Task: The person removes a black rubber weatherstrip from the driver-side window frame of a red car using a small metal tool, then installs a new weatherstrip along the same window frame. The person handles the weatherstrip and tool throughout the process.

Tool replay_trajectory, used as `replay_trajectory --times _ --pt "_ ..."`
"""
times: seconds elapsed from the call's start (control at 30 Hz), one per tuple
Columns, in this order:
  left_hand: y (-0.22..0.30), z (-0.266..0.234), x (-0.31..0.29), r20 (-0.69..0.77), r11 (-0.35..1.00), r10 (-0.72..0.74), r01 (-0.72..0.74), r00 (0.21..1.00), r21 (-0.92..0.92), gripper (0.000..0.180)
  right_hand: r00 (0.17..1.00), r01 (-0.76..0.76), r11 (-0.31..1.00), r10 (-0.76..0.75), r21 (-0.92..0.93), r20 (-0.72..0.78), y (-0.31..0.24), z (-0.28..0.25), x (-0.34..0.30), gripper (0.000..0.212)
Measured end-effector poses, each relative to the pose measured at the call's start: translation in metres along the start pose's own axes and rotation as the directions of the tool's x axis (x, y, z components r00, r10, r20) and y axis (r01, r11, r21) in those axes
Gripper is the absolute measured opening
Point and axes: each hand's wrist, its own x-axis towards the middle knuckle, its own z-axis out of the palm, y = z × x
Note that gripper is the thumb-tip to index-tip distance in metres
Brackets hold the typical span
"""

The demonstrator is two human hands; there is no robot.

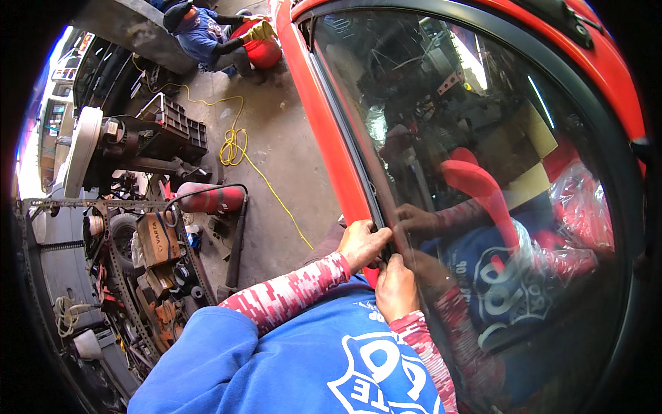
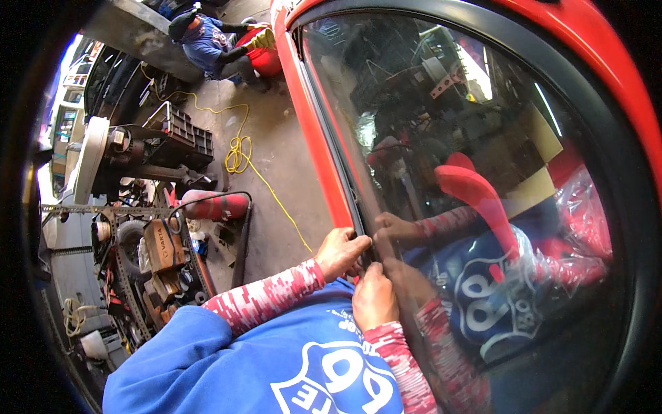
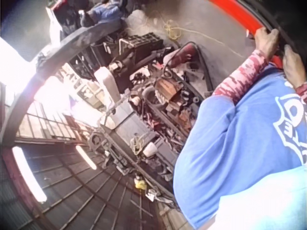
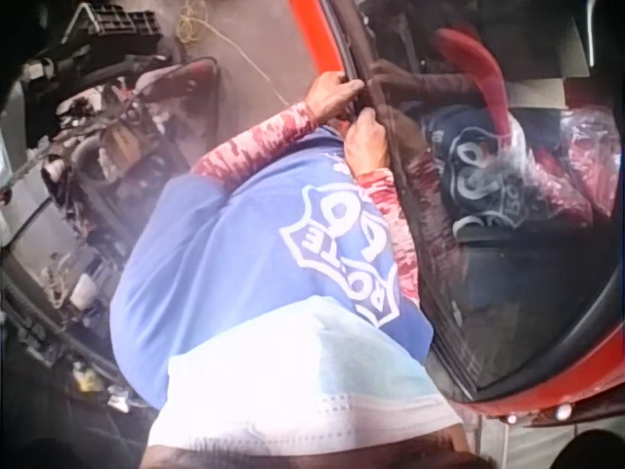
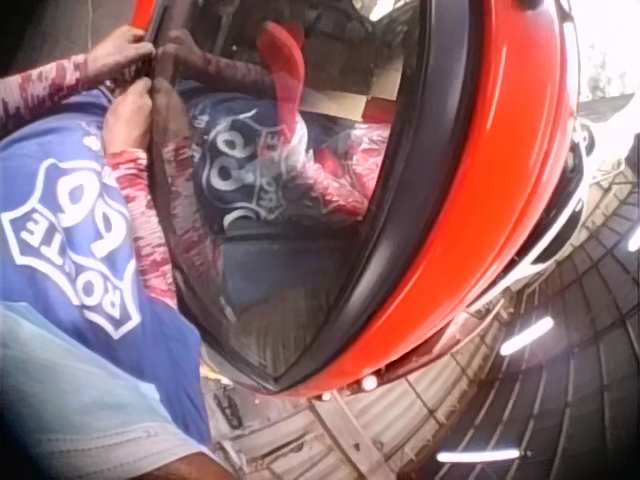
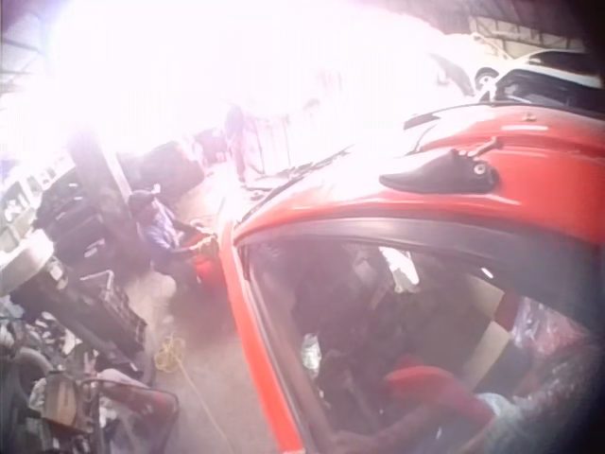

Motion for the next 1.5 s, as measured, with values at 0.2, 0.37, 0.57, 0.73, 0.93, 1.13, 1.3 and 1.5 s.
replay_trajectory --times 0.2,0.37,0.57,0.73,0.93,1.13,1.3,1.5 --pt "0.017 -0.017 0.031 -0.026 0.936 -0.143 0.127 0.989 -0.327 0.035 0.996 -0.085 0.996 0.086 0.022 -0.019 -0.007 0.003 0.003 0.022" --pt "0.019 -0.023 0.038 0.067 0.935 -0.149 0.163 0.987 -0.315 0.029 0.987 -0.146 0.989 0.147 0.017 -0.069 -0.013 0.005 0.004 0.025" --pt "0.028 -0.032 0.046 0.151 0.936 -0.252 0.280 0.956 -0.213 0.026 0.947 -0.157 0.986 0.166 0.054 -0.275 -0.024 0.016 0.003 0.035" --pt "0.034 -0.037 0.047 0.224 0.938 -0.223 0.271 0.949 -0.215 0.025 0.899 -0.090 0.969 0.179 0.230 -0.400 -0.032 0.022 0.014 0.030" --pt "0.026 -0.041 0.050 0.270 0.959 -0.191 0.239 0.944 -0.155 0.025 0.922 -0.283 0.959 0.280 0.026 -0.267 -0.041 0.025 0.031 0.020" --pt "0.021 -0.052 0.052 0.301 0.947 -0.211 0.271 0.930 -0.172 0.025 0.939 -0.250 0.968 0.246 0.015 -0.242 -0.041 0.028 0.039 0.027" --pt "0.014 -0.058 0.053 0.343 0.956 -0.116 0.199 0.932 -0.217 0.039 0.947 -0.263 0.962 0.272 0.077 -0.169 -0.038 0.029 0.044 0.036" --pt "0.006 -0.058 0.061 0.368 0.951 -0.012 0.123 0.930 -0.282 0.035 0.946 -0.303 0.953 0.304 0.026 -0.113 -0.042 0.025 0.049 0.032"
